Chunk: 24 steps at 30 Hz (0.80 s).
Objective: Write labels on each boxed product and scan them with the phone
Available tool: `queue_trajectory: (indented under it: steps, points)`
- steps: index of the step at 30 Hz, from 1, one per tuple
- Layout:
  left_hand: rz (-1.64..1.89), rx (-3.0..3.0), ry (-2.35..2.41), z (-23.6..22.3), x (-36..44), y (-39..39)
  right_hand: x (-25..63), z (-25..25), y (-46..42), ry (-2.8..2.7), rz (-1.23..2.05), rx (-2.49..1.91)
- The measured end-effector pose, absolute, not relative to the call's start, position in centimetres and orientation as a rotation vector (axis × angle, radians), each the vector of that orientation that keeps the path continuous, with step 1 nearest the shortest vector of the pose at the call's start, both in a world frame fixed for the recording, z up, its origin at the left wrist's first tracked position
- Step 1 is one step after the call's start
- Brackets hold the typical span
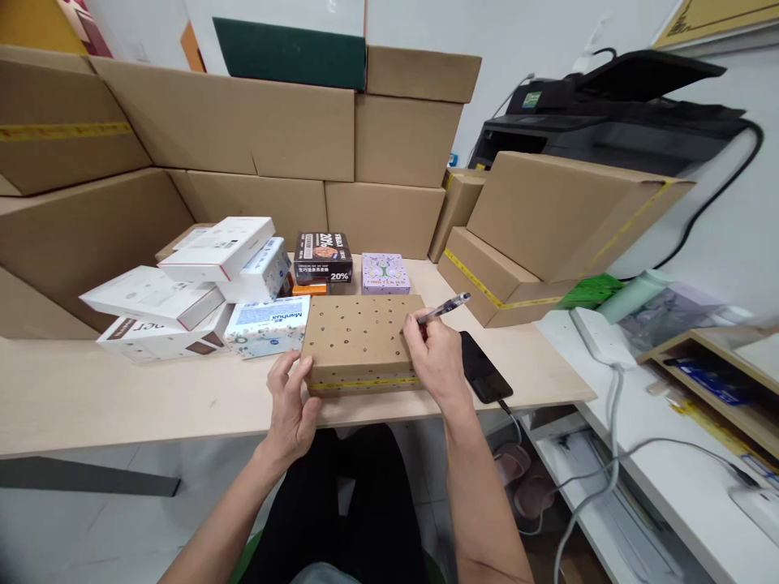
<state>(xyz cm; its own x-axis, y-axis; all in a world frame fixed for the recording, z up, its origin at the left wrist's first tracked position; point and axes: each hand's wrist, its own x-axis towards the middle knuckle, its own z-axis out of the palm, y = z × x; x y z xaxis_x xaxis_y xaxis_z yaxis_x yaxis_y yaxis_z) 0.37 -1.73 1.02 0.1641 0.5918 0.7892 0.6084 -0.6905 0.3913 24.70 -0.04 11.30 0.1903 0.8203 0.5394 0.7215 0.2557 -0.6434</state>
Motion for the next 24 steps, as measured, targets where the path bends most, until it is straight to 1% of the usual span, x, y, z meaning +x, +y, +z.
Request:
queue_trajectory:
  steps: [7,11,15,17,20,24]
  points:
    - [-1.611,-2.375,-1.209,1.0,0.5,-1.4,24.7,11.1,0.0,-1.535,0.160,-1.476]
    - [-1.609,-2.371,-1.213,0.9,0.4,-1.5,25.2,11.1,-0.2,-1.243,0.217,-1.365]
    - [-1.608,-2.374,-1.207,0.9,0.4,-1.6,28.0,10.7,-0.5,-1.007,0.220,-1.280]
    - [-1.615,-2.378,-1.203,0.9,0.4,-1.6,30.0,9.9,-0.6,-1.090,0.227,-1.402]
    - [-1.627,-2.373,-1.201,0.8,0.4,-1.6,32.1,8.0,-0.4,-1.425,0.325,-1.739]
    - [-1.641,-2.368,-1.203,0.8,0.4,-1.6,32.3,5.6,-0.1,-1.672,0.377,-1.982]
